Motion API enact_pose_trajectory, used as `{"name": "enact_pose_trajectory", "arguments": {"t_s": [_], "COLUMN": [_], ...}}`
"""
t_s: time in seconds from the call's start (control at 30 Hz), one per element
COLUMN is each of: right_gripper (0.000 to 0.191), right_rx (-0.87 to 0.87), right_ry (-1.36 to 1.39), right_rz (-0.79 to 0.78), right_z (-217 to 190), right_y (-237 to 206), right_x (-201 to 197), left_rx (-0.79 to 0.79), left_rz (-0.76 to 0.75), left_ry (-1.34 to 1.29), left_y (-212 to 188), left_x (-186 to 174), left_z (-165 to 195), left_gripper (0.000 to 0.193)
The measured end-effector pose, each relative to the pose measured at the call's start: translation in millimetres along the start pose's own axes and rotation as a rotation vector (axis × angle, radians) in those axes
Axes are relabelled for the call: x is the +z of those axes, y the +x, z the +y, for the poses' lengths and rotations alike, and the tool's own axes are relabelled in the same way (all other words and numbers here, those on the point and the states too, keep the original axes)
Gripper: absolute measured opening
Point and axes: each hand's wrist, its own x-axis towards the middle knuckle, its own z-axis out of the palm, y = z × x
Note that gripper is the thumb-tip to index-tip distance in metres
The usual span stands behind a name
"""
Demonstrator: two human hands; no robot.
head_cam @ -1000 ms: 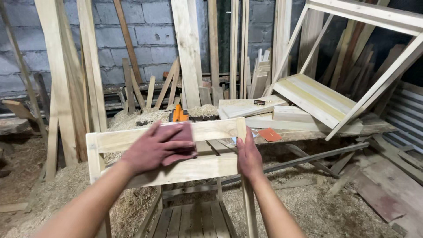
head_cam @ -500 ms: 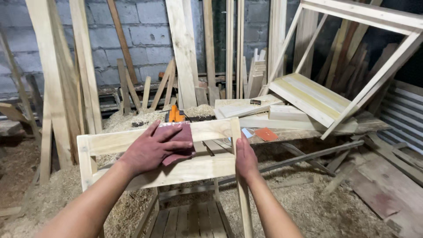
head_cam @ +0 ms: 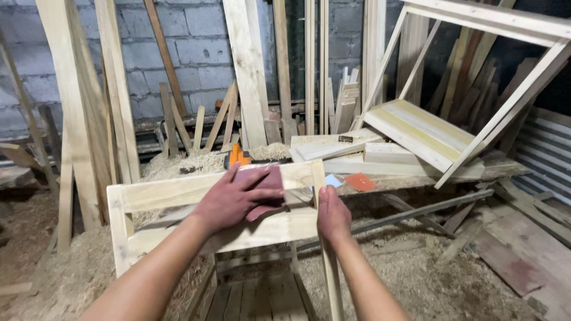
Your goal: The person sands a slatted wooden chair frame with a sanding block, steadying the frame with the other hand. They work over the seat slats, side rails, and top rails, repositioning the frame and sanding different surfaces in turn.
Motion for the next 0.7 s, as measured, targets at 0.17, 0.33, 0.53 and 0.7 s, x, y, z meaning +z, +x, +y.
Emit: {"name": "enact_pose_trajectory", "arguments": {"t_s": [0.17,0.33,0.53,0.7], "right_gripper": [0.045,0.045,0.046,0.047], "right_rx": [-0.017,0.028,0.044,-0.016], "right_ry": [-0.063,-0.095,-0.083,-0.123], "right_rz": [0.011,-0.043,-0.003,-0.021], "right_z": [7.5,4.2,2.6,7.0], "right_y": [1.0,4.1,2.3,6.1], "right_x": [0.3,0.6,0.3,-6.0], "left_rx": [0.091,0.104,0.172,0.243], "left_rz": [0.069,0.111,0.110,0.017], "left_ry": [0.032,0.120,0.165,0.163], "left_y": [34.7,6.4,26.7,15.6], "left_x": [18.5,17.3,15.0,21.5], "left_z": [20.6,0.5,15.7,0.2], "left_gripper": [0.051,0.055,0.049,0.050]}}
